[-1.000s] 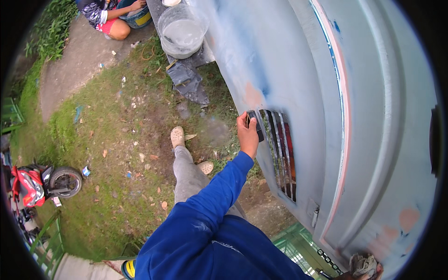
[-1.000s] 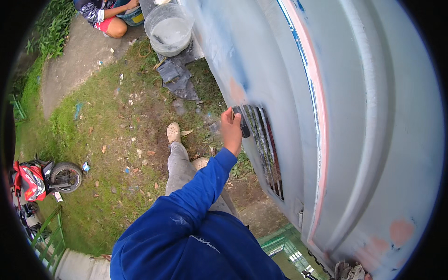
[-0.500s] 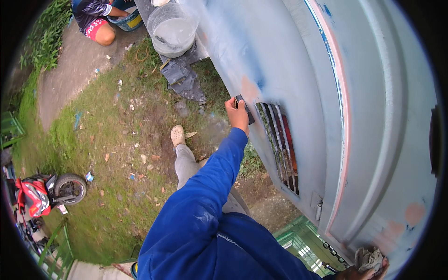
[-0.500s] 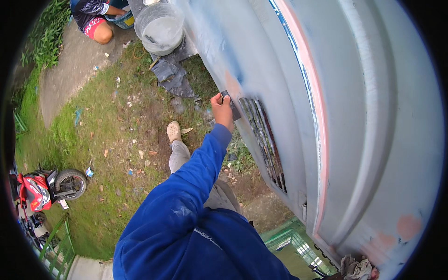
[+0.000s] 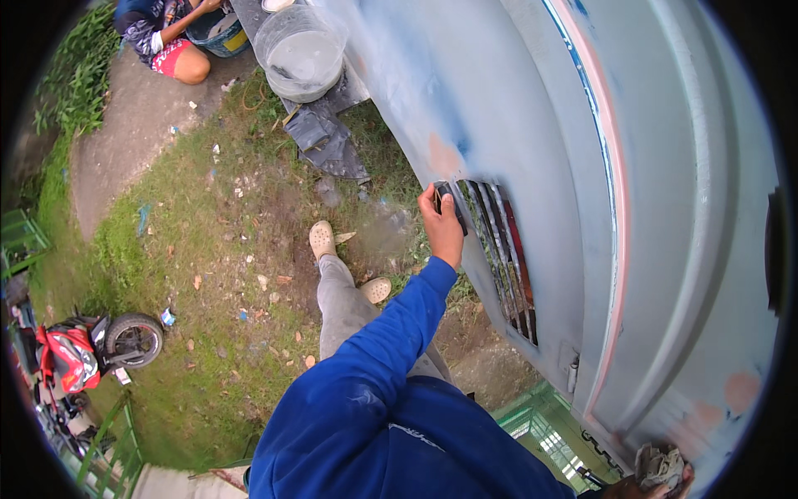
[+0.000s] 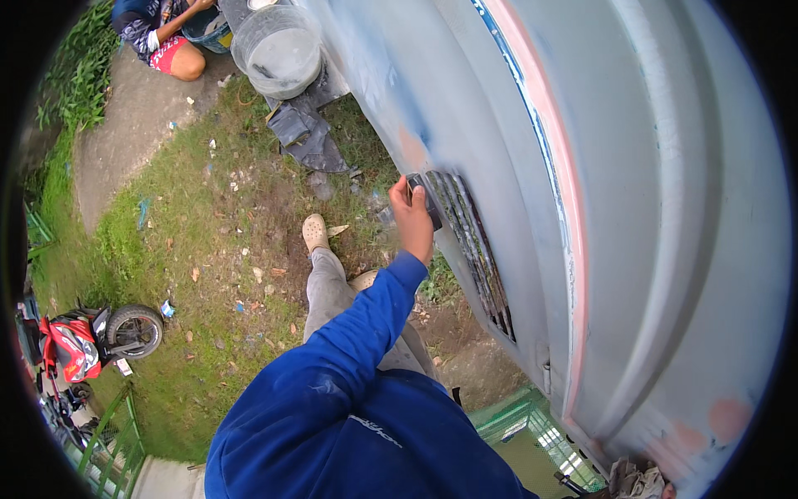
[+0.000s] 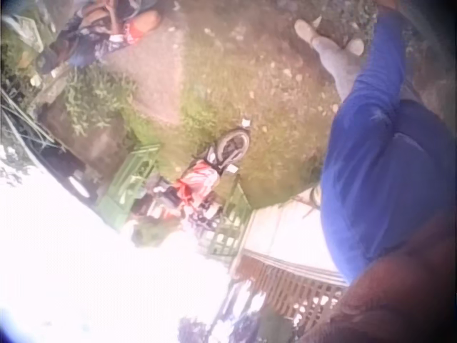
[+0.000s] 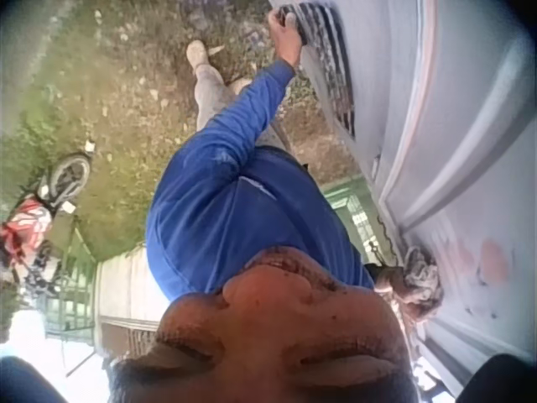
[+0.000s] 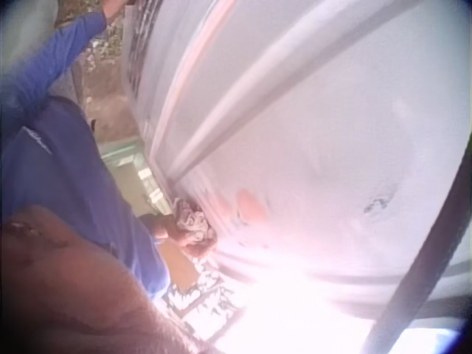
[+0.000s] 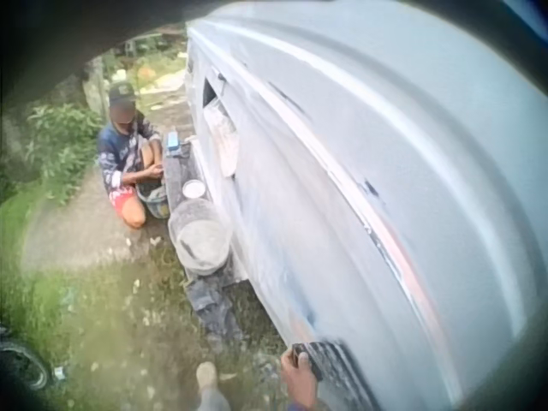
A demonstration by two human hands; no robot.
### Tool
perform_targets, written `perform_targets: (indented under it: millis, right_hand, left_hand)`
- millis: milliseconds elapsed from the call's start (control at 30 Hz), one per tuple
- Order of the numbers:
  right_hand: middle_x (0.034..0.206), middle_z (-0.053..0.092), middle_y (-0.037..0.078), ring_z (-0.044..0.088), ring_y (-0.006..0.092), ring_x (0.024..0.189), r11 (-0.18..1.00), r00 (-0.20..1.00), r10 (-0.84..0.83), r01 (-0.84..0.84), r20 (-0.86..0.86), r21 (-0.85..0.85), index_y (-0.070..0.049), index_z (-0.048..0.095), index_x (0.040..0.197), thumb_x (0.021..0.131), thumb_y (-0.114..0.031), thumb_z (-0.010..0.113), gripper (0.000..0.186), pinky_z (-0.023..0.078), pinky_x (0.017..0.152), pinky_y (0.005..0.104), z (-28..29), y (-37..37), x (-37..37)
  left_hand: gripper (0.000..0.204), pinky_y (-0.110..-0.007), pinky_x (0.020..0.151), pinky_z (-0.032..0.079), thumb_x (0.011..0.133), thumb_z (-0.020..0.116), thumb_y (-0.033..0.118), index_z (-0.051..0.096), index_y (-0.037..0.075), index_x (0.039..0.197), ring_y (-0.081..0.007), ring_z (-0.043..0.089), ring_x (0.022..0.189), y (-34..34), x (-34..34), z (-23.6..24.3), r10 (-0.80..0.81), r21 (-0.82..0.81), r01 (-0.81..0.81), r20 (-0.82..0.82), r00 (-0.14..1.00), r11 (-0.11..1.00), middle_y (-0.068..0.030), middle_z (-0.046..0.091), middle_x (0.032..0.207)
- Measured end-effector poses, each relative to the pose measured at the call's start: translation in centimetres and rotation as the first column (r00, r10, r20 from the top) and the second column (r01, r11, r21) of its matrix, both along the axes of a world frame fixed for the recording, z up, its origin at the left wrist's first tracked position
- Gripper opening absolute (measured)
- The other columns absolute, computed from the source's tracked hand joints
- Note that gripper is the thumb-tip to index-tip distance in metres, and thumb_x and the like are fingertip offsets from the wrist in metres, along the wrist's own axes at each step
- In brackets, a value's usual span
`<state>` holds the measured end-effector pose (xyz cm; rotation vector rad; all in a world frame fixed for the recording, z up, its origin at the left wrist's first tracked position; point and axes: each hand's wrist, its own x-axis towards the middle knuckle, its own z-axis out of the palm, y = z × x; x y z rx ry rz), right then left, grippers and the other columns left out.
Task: The person sands a large car part with a sanding block, repeatedly dipping the block into a bucket of water and wiping the surface with a cloth. The person works on different sections of the part, including near the taillight area, while another person sits nearby.
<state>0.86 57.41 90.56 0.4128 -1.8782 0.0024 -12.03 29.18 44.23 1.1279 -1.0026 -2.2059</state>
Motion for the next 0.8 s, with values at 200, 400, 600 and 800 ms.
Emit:
perform_targets:
  millis: [200, 400, 600, 800]
  right_hand:
    - [0.108, 0.056, 0.016, 0.055, 0.0273, 0.097, 1.000, 1.000, 0.005, -0.005, -0.005, -0.016, -0.001, 0.058, 0.116, 0.087, -0.044, 0.066, 0.052, 0.044, 0.086, 0.0423, -0.1, 0.3, -0.3]
    - [0.108, 0.056, 0.016, 0.055, 0.0273, 0.097, 1.000, 1.000, 0.002, -0.002, -0.006, -0.010, -0.001, 0.058, 0.116, 0.087, -0.044, 0.065, 0.052, 0.044, 0.086, 0.0423, 0.2, 0.5, -0.3]
    - [0.107, 0.057, 0.016, 0.056, 0.0275, 0.094, 1.000, 1.000, -0.006, 0.006, 0.022, -0.018, -0.001, 0.059, 0.115, 0.089, -0.042, 0.064, 0.050, 0.045, 0.084, 0.0421, 0.1, 0.6, 0.2]
    - [0.105, 0.059, 0.016, 0.057, 0.0280, 0.090, 0.996, 0.998, 0.065, -0.065, 0.001, -0.067, 0.000, 0.060, 0.114, 0.091, -0.038, 0.061, 0.045, 0.046, 0.081, 0.0419, -0.7, 0.3, -0.6]
  left_hand:
    - [0.048, -0.034, 0.115, 0.031, 0.106, 0.047, 0.015, 0.033, 0.002, 0.151, -0.0246, 0.040, 0.140, -0.4, -0.7, -0.3, 0.046, 0.051, -0.045, -0.019, 0.999, 0.998, -0.0164, 0.041, 0.151]
    - [0.043, -0.032, 0.111, 0.037, 0.105, 0.046, 0.008, 0.036, -0.001, 0.146, -0.0201, 0.047, 0.133, -4.3, -1.5, -2.2, 0.033, 0.208, -0.026, -0.033, 0.999, 0.978, -0.0137, 0.046, 0.148]
    - [0.045, -0.033, 0.113, 0.033, 0.103, 0.050, 0.008, 0.037, -0.003, 0.144, -0.0226, 0.043, 0.138, -2.4, -1.5, -2.3, 0.056, 0.143, -0.051, -0.032, 0.998, 0.988, -0.0164, 0.045, 0.148]
    - [0.039, -0.032, 0.105, 0.042, 0.104, 0.049, 0.007, 0.039, -0.001, 0.140, -0.0182, 0.053, 0.122, -4.0, -2.5, -1.2, 0.072, 0.142, -0.073, 0.013, 0.997, 0.987, -0.0118, 0.052, 0.138]
